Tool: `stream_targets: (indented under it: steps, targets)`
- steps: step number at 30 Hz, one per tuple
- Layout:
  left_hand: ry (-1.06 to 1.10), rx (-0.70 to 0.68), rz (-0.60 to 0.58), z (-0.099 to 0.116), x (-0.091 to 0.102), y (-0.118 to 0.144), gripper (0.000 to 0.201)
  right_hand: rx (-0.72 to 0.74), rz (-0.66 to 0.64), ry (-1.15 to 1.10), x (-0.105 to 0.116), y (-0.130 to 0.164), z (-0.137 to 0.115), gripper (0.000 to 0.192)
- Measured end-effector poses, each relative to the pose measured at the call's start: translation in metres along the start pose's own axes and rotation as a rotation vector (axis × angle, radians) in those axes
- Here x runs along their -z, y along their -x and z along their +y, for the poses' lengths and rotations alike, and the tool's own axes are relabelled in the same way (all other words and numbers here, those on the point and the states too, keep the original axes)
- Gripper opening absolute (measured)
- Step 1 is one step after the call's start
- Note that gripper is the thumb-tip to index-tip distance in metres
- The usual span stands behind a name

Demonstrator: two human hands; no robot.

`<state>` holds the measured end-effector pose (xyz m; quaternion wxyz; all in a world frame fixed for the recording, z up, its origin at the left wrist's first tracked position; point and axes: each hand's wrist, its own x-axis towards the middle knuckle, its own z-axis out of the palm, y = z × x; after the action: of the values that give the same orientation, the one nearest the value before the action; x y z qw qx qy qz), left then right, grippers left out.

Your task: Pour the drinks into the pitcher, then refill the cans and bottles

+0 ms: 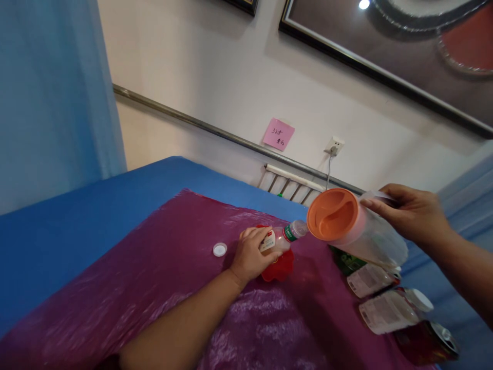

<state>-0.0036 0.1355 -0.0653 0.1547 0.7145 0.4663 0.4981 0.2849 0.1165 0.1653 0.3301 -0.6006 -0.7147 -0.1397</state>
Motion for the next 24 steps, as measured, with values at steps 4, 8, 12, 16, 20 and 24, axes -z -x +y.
stream_targets:
  steps: [4,8,12,16,20,24]
  targets:
    - [-0.005,-0.003,-0.005,0.0005,0.0005,-0.0001,0.057,0.017,0.002,0.024,-0.0009,-0.0008,0.0026,0.056]
    - [-0.005,-0.001,-0.016,0.0013,0.0012,-0.0001,0.056,0.046,0.018,0.028,-0.0009,-0.0009,0.0029,0.057]
    - [-0.004,0.002,-0.012,0.0006,0.0006,0.0001,0.057,0.045,0.021,0.019,-0.0007,-0.0007,0.0013,0.059]
    - [0.006,0.001,-0.005,-0.0003,-0.0001,0.0003,0.057,0.039,0.012,0.022,-0.0011,-0.0005,0.0025,0.062]
    - [0.001,0.000,-0.008,0.0004,0.0003,0.0001,0.057,0.039,0.009,0.030,-0.0015,-0.0004,0.0040,0.062]
    - [0.000,0.004,-0.018,0.0016,0.0012,-0.0002,0.057,0.039,0.016,0.027,-0.0012,-0.0004,0.0015,0.062]
